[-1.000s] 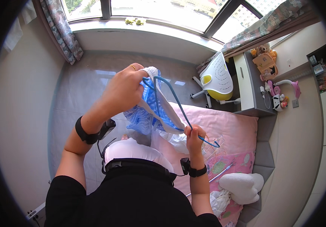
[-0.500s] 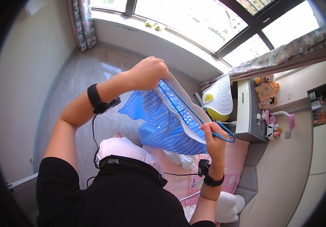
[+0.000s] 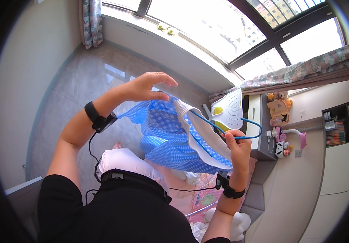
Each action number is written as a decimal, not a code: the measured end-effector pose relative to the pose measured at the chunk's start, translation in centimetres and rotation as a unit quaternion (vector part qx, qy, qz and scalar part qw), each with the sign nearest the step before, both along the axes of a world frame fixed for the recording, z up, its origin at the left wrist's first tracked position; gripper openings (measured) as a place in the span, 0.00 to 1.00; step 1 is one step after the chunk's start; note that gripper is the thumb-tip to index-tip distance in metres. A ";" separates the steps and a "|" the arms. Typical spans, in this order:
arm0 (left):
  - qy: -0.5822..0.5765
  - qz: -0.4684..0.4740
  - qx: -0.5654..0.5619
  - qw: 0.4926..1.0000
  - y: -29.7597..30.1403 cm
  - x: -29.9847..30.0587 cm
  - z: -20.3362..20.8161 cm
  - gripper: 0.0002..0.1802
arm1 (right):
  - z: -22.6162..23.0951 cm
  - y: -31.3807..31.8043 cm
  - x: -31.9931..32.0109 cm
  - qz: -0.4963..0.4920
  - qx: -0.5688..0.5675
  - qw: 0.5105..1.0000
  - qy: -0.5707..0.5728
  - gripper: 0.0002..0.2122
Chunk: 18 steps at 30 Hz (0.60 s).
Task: The person hangs a blue checkered garment and white t-shirts on a high rod near a window using hangers and a reacher tool.
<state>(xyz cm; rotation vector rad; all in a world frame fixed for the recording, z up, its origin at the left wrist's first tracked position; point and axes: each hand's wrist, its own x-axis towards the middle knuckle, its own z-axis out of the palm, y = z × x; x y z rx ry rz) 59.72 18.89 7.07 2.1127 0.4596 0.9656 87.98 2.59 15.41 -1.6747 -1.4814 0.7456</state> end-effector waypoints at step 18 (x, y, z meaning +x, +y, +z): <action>0.025 0.066 0.265 0.962 -0.9 3.7 3.1 0.12 | 4.1 2.8 -2.2 0.044 -0.009 0.999 -0.009 0.06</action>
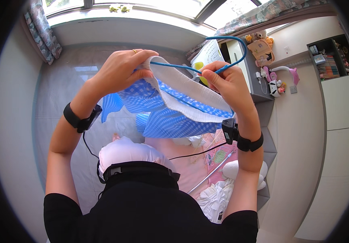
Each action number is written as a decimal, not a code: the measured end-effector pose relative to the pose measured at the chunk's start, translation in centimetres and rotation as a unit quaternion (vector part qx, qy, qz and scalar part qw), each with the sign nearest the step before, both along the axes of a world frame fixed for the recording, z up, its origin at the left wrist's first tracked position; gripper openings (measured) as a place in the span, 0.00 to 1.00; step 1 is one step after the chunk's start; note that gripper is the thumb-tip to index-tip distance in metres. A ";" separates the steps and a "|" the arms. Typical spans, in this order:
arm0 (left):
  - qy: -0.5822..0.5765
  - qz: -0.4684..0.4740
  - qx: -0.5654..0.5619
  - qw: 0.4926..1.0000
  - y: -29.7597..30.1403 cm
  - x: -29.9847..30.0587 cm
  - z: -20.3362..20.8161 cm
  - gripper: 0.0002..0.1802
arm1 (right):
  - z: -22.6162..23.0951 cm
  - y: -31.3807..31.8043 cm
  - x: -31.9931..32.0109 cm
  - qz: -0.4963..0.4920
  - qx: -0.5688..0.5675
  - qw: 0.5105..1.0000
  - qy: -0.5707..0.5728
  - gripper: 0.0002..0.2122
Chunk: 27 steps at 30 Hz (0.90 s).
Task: The person hangs a blue checkered garment and white t-shirts on a high rod near a window using hangers and a reacher tool.
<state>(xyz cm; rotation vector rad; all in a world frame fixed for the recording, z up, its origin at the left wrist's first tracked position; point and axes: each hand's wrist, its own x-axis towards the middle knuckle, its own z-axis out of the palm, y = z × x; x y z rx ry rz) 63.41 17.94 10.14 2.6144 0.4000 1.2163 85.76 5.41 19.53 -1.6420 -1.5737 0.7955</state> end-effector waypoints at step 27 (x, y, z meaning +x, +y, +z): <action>-0.027 -0.052 -0.314 0.948 3.9 -4.0 0.3 0.08 | -14.4 -12.2 6.2 -0.311 0.105 0.938 0.111 0.08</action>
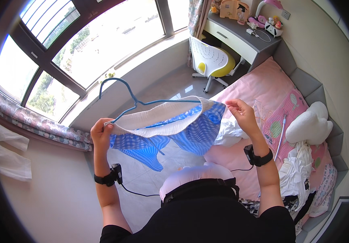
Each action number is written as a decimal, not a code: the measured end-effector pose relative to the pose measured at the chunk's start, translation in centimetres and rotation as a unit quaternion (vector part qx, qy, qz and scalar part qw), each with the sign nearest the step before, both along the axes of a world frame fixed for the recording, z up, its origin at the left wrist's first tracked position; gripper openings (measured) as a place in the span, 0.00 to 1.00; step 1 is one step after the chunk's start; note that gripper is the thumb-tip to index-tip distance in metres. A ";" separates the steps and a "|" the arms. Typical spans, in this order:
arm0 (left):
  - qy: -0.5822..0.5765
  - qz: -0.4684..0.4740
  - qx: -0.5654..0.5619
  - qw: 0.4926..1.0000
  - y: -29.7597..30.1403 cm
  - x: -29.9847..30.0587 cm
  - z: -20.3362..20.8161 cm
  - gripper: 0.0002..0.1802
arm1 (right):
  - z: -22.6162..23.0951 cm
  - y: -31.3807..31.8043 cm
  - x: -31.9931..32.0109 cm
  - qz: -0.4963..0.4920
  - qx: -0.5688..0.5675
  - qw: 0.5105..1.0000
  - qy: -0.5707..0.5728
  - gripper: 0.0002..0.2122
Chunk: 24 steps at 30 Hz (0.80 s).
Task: The person hangs a blue checkered garment and white t-shirts on a high rod near a window using hangers and a reacher tool.
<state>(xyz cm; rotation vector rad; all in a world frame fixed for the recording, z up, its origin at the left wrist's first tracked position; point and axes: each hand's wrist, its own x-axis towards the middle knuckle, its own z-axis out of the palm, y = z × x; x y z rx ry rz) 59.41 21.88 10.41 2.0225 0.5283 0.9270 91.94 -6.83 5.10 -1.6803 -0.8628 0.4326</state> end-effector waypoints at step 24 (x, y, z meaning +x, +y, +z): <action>0.374 -0.310 0.027 0.874 -18.8 17.8 -4.7 0.03 | -10.5 -15.9 1.7 -0.106 0.107 0.984 -0.090 0.10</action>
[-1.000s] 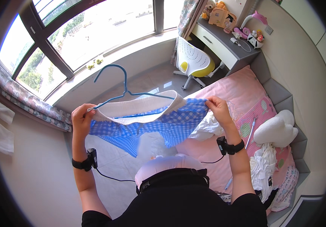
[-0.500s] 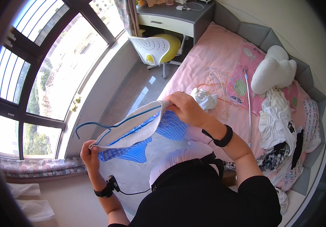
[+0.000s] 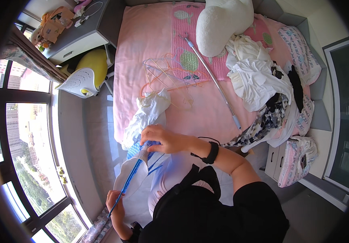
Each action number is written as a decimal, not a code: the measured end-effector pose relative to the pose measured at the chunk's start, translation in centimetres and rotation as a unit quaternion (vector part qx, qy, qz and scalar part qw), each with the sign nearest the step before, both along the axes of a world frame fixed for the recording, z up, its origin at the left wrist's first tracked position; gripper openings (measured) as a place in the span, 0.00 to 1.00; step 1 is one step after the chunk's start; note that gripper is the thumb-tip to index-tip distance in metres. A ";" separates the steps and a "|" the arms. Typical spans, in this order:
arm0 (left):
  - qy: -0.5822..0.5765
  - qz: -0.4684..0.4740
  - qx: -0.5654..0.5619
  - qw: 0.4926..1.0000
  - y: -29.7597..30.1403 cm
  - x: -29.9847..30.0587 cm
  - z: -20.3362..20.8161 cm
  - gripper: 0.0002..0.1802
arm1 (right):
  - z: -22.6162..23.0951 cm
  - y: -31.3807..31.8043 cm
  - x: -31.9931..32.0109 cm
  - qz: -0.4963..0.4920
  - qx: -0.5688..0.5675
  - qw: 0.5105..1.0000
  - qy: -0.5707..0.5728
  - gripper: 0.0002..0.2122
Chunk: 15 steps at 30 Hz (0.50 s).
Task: The person hangs a blue checkered garment and white t-shirts on a high rod near a window using hangers and a reacher tool.
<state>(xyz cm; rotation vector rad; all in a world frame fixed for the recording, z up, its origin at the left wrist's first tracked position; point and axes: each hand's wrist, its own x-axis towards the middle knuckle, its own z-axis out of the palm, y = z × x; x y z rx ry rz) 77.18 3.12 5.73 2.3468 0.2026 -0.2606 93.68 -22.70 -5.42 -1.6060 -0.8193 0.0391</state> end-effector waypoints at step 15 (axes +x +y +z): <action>0.136 0.074 0.095 0.983 -3.8 2.7 1.0 0.07 | -33.0 -27.6 -2.2 -0.488 -0.505 0.562 0.437 0.18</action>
